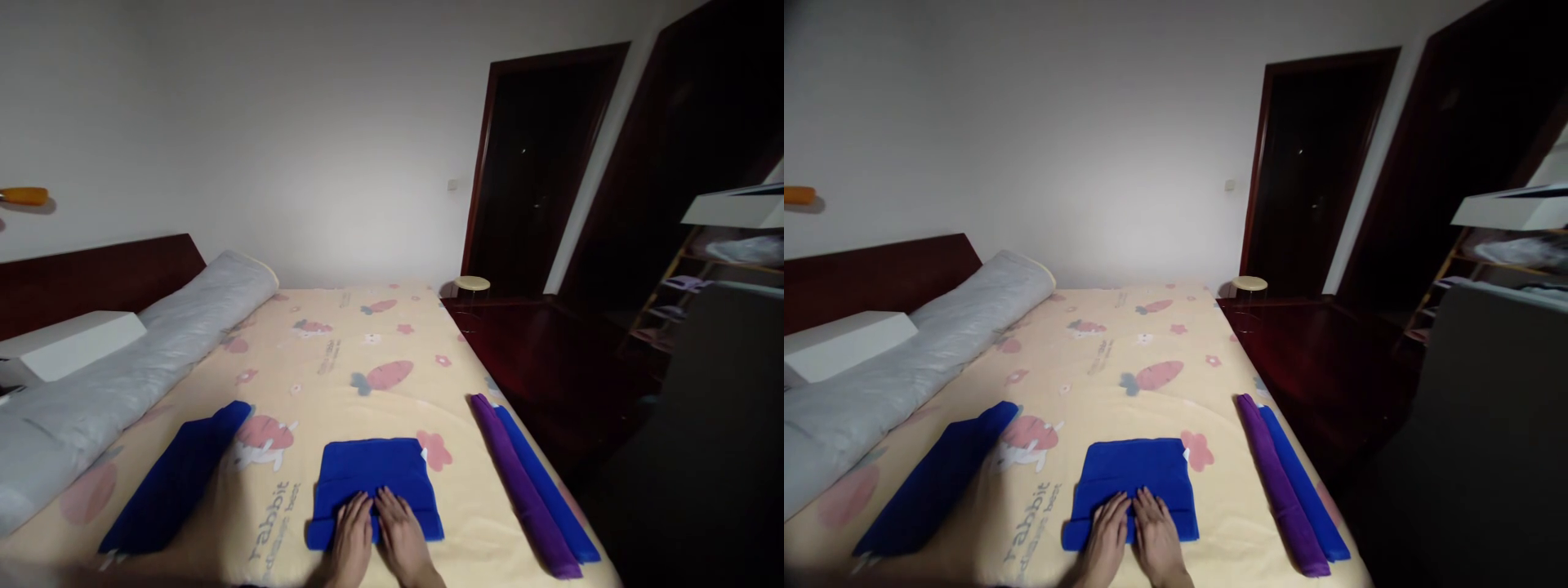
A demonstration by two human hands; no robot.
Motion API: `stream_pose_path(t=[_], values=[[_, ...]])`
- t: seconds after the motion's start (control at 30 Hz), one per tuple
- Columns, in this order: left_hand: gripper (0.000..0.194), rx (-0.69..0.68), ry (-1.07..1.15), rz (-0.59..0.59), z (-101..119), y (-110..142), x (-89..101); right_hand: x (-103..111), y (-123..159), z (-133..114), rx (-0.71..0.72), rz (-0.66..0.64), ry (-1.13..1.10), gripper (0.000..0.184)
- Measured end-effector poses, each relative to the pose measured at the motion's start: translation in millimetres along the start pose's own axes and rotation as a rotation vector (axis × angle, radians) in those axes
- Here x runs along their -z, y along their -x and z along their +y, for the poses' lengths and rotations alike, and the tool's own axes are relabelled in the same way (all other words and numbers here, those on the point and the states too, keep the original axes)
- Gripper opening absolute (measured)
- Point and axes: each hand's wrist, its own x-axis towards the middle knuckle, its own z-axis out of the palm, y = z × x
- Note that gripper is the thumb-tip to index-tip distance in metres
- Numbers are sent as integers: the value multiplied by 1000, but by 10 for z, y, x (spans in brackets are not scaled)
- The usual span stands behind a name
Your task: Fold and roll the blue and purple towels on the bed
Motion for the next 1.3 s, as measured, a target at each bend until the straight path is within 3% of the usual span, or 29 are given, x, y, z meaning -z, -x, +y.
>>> stream_pose_path(t=[0.1,0.2,0.3,0.37,0.53,0.6,0.67,0.77,0.83,0.9,0.97,1.07,1.13,1.2,1.3], values=[[38,20,-20,17,-20,-35,-16,4,-71,-25,-81,-33,-6,44],[35,143,-118,37,-301,43,112,52,2,251,-290,35,65,47],[35,274,-211,77,-527,124,232,91,106,500,-386,73,115,51],[35,296,-230,103,-498,124,224,84,112,485,-373,83,118,53],[43,52,-67,-8,-16,-43,-48,4,-102,33,-67,-85,-49,47],[42,97,-54,-36,55,-109,-97,2,-171,-16,-58,-133,-69,46],[41,189,-103,-37,-42,-133,-41,32,-183,104,-159,-102,-22,47],[41,260,-217,-6,-355,-91,168,99,-120,432,-323,-11,66,49],[39,281,-274,35,-503,-56,280,122,-78,560,-357,25,84,49],[38,281,-286,75,-506,-55,302,116,-80,518,-326,40,70,50],[38,211,-241,80,-376,-95,230,86,-137,331,-225,8,22,48],[42,56,-123,12,-121,-190,54,36,-264,12,-37,-124,-80,47],[44,40,-83,-46,-61,-230,-9,23,-309,-49,-29,-170,-100,47],[45,114,-104,-86,-142,-219,18,31,-290,80,-132,-132,-54,48],[46,280,-213,-73,-429,-122,183,68,-163,496,-306,-14,59,49]])
